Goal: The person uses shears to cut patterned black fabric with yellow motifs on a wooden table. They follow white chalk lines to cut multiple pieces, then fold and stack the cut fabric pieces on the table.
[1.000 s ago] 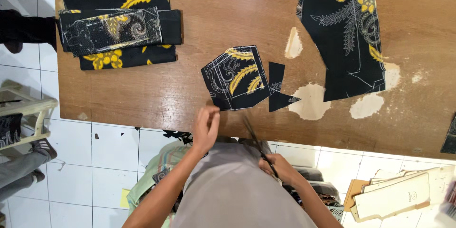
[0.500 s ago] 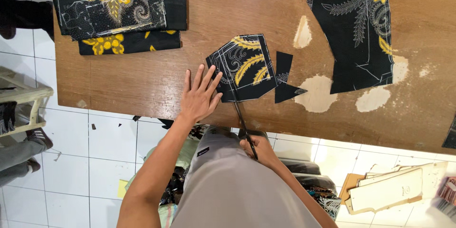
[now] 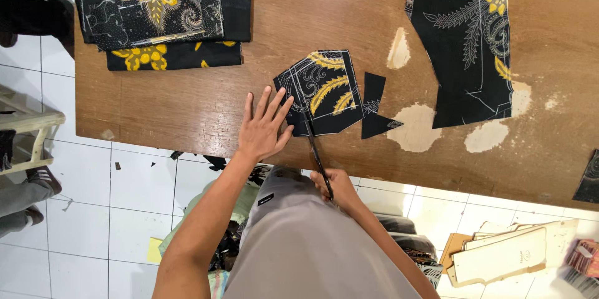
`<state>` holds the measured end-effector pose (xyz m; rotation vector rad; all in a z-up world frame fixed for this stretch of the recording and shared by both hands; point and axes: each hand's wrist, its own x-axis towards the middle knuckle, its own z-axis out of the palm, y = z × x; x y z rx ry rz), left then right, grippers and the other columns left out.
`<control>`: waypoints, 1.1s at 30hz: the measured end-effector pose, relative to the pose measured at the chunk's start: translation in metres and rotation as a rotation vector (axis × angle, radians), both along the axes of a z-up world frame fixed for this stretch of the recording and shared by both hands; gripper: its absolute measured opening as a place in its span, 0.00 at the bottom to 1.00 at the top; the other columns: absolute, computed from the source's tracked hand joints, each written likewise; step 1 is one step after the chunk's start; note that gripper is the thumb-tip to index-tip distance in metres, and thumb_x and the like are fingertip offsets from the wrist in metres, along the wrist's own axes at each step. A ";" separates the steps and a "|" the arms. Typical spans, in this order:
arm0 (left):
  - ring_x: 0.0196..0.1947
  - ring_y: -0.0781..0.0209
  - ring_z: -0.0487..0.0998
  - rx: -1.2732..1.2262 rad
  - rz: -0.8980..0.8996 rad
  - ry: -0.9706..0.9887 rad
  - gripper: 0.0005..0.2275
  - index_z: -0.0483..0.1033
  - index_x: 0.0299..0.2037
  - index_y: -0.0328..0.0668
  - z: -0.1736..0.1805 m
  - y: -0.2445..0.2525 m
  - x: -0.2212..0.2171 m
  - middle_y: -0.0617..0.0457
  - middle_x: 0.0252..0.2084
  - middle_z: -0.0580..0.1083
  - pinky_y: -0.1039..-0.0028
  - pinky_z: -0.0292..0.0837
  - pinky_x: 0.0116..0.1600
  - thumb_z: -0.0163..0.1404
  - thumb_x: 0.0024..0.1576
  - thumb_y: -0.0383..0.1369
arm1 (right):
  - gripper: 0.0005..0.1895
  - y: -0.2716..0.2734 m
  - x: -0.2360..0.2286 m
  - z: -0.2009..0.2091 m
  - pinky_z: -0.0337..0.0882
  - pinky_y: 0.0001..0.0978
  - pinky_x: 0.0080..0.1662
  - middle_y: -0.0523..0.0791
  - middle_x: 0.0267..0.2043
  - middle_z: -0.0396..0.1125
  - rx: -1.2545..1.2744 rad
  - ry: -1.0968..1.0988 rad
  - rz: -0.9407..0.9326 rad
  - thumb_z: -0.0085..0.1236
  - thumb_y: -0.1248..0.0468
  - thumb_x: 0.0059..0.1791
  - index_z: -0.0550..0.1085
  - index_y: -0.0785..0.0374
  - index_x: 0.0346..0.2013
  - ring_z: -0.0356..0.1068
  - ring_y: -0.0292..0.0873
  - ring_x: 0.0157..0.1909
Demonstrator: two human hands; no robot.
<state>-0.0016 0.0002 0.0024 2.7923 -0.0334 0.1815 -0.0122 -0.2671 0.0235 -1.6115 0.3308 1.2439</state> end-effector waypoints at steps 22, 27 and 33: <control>0.77 0.49 0.49 -0.017 0.014 0.014 0.32 0.61 0.73 0.52 0.002 0.001 0.000 0.53 0.76 0.57 0.44 0.36 0.77 0.49 0.57 0.48 | 0.26 0.042 0.050 0.001 0.62 0.27 0.21 0.38 0.11 0.56 -0.016 -0.108 0.047 0.63 0.43 0.47 0.71 0.62 0.20 0.60 0.34 0.14; 0.77 0.49 0.49 -0.030 0.012 0.012 0.33 0.60 0.73 0.51 0.004 0.003 0.004 0.53 0.76 0.57 0.44 0.36 0.77 0.50 0.57 0.48 | 0.25 0.050 0.058 0.004 0.62 0.28 0.21 0.39 0.11 0.56 -0.008 -0.132 0.069 0.64 0.44 0.46 0.71 0.62 0.20 0.61 0.34 0.14; 0.77 0.49 0.49 -0.024 0.012 0.025 0.33 0.59 0.73 0.51 0.005 0.004 0.001 0.53 0.76 0.57 0.44 0.36 0.77 0.50 0.57 0.48 | 0.26 0.064 0.069 0.010 0.61 0.27 0.22 0.38 0.11 0.56 0.067 -0.131 0.039 0.63 0.46 0.49 0.70 0.63 0.19 0.58 0.33 0.14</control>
